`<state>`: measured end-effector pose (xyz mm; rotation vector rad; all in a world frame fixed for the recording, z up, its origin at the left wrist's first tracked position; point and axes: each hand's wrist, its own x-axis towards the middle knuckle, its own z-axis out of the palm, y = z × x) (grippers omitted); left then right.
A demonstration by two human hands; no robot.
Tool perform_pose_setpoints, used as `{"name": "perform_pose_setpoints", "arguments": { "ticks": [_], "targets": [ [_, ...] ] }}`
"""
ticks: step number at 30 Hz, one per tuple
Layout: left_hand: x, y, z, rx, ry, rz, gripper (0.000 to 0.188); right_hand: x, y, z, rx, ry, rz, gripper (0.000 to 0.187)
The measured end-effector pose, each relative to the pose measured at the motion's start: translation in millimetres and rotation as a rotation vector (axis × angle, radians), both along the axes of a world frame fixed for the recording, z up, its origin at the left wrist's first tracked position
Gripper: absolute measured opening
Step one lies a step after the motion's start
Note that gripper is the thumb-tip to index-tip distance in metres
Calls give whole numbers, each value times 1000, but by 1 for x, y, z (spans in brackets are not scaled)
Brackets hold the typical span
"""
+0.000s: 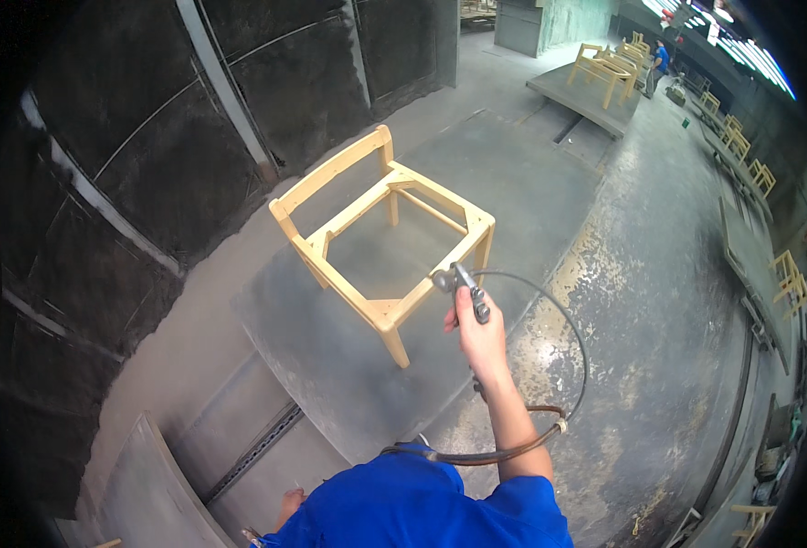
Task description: The person uses a spray gun to apply finish to wooden chair frames in a workshop. They rotate each chair to coat all sides, then place it on a platform before moving to the next unit.
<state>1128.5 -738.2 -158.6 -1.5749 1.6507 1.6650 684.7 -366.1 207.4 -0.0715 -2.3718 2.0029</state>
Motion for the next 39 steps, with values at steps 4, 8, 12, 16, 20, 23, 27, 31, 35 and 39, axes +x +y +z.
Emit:
{"name": "perform_pose_setpoints", "arguments": {
  "ticks": [4,8,12,16,20,23,27,31,35,39],
  "targets": [
    [-5,-6,-10,50,-44,81,31,25,-17,-1,-119,-111,54,48],
    [-13,8,-15,-37,-63,-243,41,30,-42,-13,-173,-126,31,50],
    [-38,61,-27,-293,69,-719,64,37,-73,-26,-153,-334,-39,64],
    [-81,113,-53,-168,343,-903,83,43,-125,-26,-271,-260,190,64],
    [-72,97,-36,-117,579,-888,50,87,-184,-6,-217,-199,299,64],
    [-26,80,0,-313,501,-784,40,145,-220,22,-183,-168,388,64],
    [81,73,18,-594,315,-114,30,245,-259,48,-146,-154,555,66],
    [236,71,14,-931,206,417,21,344,-305,55,-120,-167,774,68],
    [360,89,40,-954,-41,745,33,443,-354,37,-140,-234,1157,62],
    [448,96,90,-1026,-264,955,41,541,-395,16,41,-487,1432,50]
  ]
}}
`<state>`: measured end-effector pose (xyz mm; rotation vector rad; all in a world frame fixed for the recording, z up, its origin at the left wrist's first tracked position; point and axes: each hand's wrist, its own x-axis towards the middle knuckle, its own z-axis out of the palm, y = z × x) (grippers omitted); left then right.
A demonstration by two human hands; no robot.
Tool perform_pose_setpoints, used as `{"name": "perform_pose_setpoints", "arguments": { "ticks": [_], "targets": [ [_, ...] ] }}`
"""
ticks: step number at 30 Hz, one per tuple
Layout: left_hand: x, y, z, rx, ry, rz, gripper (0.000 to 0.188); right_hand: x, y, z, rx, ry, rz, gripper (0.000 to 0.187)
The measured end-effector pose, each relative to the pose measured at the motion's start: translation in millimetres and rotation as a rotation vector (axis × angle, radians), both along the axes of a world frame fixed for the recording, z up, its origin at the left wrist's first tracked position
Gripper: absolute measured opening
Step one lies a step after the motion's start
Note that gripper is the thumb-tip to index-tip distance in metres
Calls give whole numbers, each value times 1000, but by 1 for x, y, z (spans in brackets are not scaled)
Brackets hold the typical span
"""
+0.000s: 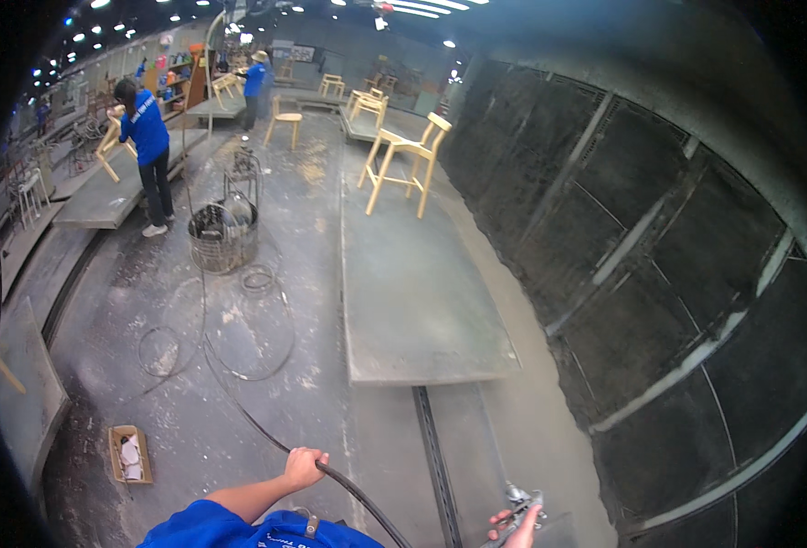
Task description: The person uses a spray gun to apply finish to wooden chair frames in a workshop. They rotate each chair to coat all sides, then place it on a platform before moving to the next unit.
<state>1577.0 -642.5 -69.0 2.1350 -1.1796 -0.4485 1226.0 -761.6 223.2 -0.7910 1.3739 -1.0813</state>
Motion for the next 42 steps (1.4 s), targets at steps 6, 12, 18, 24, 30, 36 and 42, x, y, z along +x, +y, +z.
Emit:
{"name": "perform_pose_setpoints", "arguments": {
  "ticks": [6,12,18,24,30,36,42],
  "targets": [
    [100,-25,43,-256,39,274,42,120,-53,-59,99,-202,253,29],
    [146,-96,42,-268,143,398,42,216,-175,-123,286,-337,463,37],
    [238,-145,85,-291,-22,524,35,345,-287,-126,284,-315,716,32],
    [325,-189,132,-486,-204,750,31,496,-341,-84,230,-299,1063,42],
    [402,-253,118,-397,21,783,31,602,-383,-86,257,-283,1325,44],
    [536,-334,107,-501,-38,661,31,726,-439,-103,349,-153,1205,40],
    [681,-396,139,-406,-28,424,38,826,-504,-93,257,-167,1023,39]
  ]
}}
